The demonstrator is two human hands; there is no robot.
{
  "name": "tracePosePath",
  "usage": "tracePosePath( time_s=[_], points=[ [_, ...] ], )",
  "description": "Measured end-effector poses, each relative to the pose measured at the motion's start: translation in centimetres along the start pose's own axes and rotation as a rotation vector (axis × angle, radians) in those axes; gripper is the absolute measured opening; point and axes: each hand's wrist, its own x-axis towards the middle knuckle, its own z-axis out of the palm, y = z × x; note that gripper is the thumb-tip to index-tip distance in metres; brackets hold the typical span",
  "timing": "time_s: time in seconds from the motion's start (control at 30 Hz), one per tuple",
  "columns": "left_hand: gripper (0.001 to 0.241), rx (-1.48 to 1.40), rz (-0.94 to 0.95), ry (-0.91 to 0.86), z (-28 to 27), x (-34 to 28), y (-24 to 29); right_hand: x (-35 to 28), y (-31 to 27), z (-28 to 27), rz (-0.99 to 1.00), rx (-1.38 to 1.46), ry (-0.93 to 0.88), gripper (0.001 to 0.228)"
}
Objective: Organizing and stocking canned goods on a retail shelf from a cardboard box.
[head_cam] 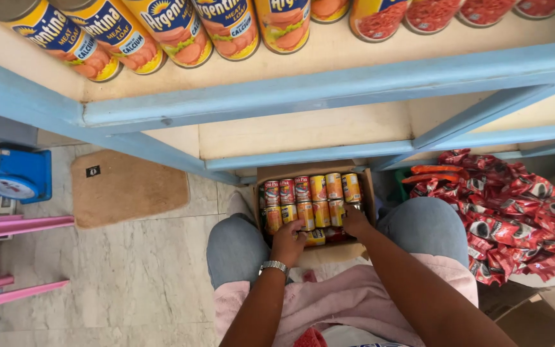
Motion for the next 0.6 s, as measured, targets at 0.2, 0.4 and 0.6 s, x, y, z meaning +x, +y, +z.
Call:
tracePosePath(
  time_s=[0.2, 0.4, 0.6],
  points=[
    [0.037, -0.022, -0.001, 0.013, 0.3, 0.3, -0.3, -1.5, -4.4, -1.4, 0.028, -0.299, -0.06, 0.093],
    [0.037, -0.006, -0.07, 0.0, -0.5, -0.3, 2.0, -1.3, -3.3, -0.8, -0.044, -0.435, -0.126, 0.103],
    [0.037, 0.007, -0.06, 0.002, -0.4, -0.4, 1.9, -3.3, -7.4, -2.8, -0.011, -0.442, -0.17, 0.112]
  ],
)
